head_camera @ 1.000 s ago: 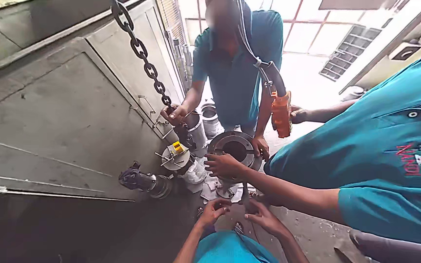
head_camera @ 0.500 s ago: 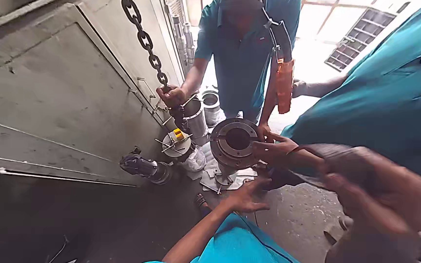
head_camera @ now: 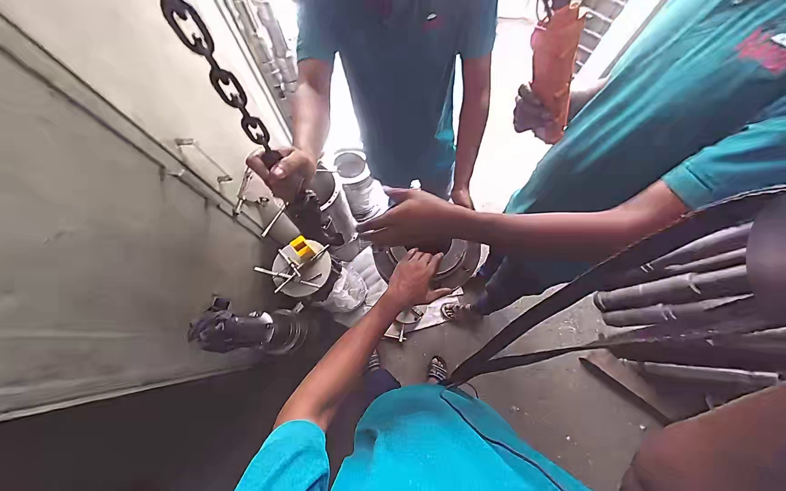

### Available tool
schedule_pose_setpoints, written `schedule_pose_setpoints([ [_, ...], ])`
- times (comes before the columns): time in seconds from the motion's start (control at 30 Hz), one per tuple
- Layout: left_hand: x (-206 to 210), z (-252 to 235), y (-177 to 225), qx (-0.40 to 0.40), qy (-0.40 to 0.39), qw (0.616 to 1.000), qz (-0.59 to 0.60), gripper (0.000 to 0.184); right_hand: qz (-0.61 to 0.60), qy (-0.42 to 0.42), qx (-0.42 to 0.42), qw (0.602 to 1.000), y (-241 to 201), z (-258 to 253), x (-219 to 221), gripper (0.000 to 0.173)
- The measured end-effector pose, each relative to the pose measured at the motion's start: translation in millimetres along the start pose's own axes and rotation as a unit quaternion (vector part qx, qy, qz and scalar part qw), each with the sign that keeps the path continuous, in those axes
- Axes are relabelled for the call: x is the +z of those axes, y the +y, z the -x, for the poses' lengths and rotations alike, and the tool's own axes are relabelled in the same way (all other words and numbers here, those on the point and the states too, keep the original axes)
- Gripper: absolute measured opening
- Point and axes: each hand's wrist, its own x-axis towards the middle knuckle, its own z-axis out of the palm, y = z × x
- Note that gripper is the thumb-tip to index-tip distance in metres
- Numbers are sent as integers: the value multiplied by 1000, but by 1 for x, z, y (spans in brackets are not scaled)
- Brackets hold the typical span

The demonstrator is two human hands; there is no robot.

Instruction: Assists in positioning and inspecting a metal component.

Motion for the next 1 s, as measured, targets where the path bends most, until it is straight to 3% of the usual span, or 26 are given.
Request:
schedule_pose_setpoints([
  [0.07, 8, -3, 0, -7, 11, 1000, -20, 89, -23, -81, -100, 992, 29, 5, -19, 32],
  [0.1, 8, -1, -1, -14, 9, 1000, -19, 88, -23, -72, -98, 992, 15, 9, -8, 28],
  [0.13, 7, -1, -1, -18, 3, 1000, -14, 87, 5, -7, -51, 999, -18, 14, 17, 18],
  [0.2, 5, -2, 1, -21, -4, 1000, -3, 85, 67, 31, 40, 996, -66, 20, 48, 13],
  [0.53, 4, -3, -2, -14, -7, 1000, 19, 76, 214, 8, 164, 963, -97, 51, 72, 25],
  [0.7, 7, -1, -2, -14, -8, 1000, 13, 76, 172, 46, 104, 978, -58, 71, 47, 28],
  [1.0, -4, -3, 3, -32, -37, 999, 4, 77, 125, 98, 103, 982, -77, 50, 55, 20],
])
